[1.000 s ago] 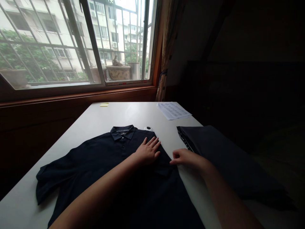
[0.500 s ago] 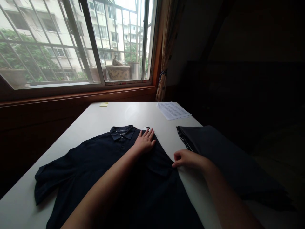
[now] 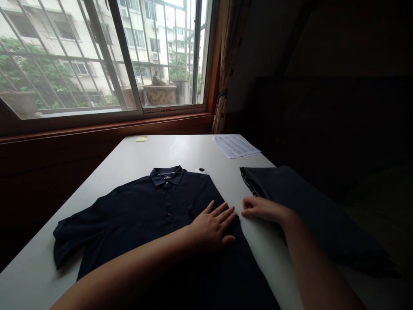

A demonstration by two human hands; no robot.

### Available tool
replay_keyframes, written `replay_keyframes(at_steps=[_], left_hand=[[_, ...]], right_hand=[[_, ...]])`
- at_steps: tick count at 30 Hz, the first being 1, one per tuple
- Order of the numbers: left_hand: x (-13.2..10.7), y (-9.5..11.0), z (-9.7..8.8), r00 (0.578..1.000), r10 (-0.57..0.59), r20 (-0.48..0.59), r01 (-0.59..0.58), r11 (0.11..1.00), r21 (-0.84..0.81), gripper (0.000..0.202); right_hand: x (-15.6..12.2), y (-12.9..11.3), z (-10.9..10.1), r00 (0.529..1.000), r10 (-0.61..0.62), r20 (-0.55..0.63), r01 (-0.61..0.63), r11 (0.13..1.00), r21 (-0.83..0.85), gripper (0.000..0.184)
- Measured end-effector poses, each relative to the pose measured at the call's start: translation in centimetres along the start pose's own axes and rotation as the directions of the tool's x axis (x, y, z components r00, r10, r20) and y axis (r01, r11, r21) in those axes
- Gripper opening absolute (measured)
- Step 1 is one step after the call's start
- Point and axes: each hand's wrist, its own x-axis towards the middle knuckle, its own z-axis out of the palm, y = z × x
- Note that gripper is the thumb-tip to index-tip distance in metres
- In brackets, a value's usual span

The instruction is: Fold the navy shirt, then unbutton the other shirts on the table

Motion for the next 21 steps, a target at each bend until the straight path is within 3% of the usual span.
replay_keyframes(at_steps=[6, 13, 16, 21], left_hand=[[-0.4, 0.7, -0.6, 0.999, 0.037, 0.026, -0.035, 0.998, -0.047, 0.075], [-2.3, 1.7, -0.6, 0.997, 0.073, 0.02, -0.07, 0.993, -0.097, 0.075], [-3.4, -0.1, -0.4, 1.0, 0.01, -0.01, -0.011, 0.999, -0.043, 0.075], [-6.2, -5.4, -1.2, 0.988, -0.151, -0.038, 0.154, 0.983, 0.096, 0.072]], right_hand=[[1.0, -0.3, 0.2, 0.98, -0.062, -0.191, 0.048, 0.996, -0.077, 0.027], [1.7, 0.3, 0.7, 0.985, 0.024, -0.174, -0.022, 1.0, 0.015, 0.034], [1.8, 0.5, 0.7, 0.985, 0.016, -0.17, -0.014, 1.0, 0.015, 0.031], [1.8, 0.3, 0.6, 0.984, 0.046, -0.169, -0.045, 0.999, 0.014, 0.034]])
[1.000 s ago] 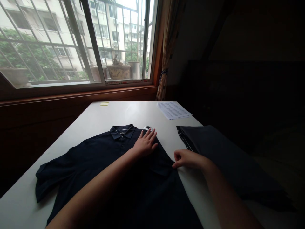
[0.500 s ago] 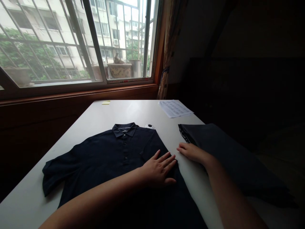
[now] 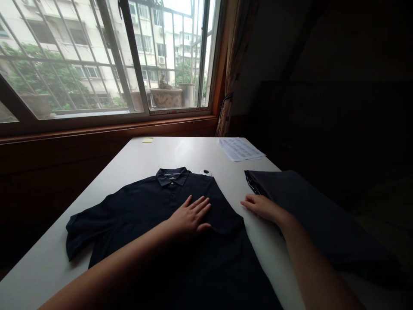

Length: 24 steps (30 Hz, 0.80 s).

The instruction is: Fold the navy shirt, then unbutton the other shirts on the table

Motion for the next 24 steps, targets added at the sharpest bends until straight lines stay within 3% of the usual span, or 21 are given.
replay_keyframes(at_steps=[6, 12, 17, 24], left_hand=[[-5.0, -5.9, -2.0, 0.985, -0.164, 0.044, 0.159, 0.983, 0.097, 0.069], [-11.9, -8.7, -3.3, 0.939, -0.343, 0.039, 0.334, 0.931, 0.144, 0.066], [-17.9, -10.7, -4.7, 0.792, -0.605, 0.081, 0.588, 0.792, 0.166, 0.067], [-27.5, -15.5, -5.8, 0.564, -0.826, -0.005, 0.825, 0.563, 0.051, 0.071]], right_hand=[[-0.2, -0.2, 0.0, 1.0, 0.016, -0.003, -0.016, 1.0, 0.004, 0.037], [-0.2, -0.4, 0.0, 1.0, 0.03, -0.001, -0.03, 1.0, 0.011, 0.036], [-0.1, -0.4, 0.1, 0.999, 0.032, -0.011, -0.032, 1.0, 0.0, 0.036], [-0.3, -0.8, 0.1, 1.0, 0.01, -0.017, -0.01, 1.0, -0.009, 0.035]])
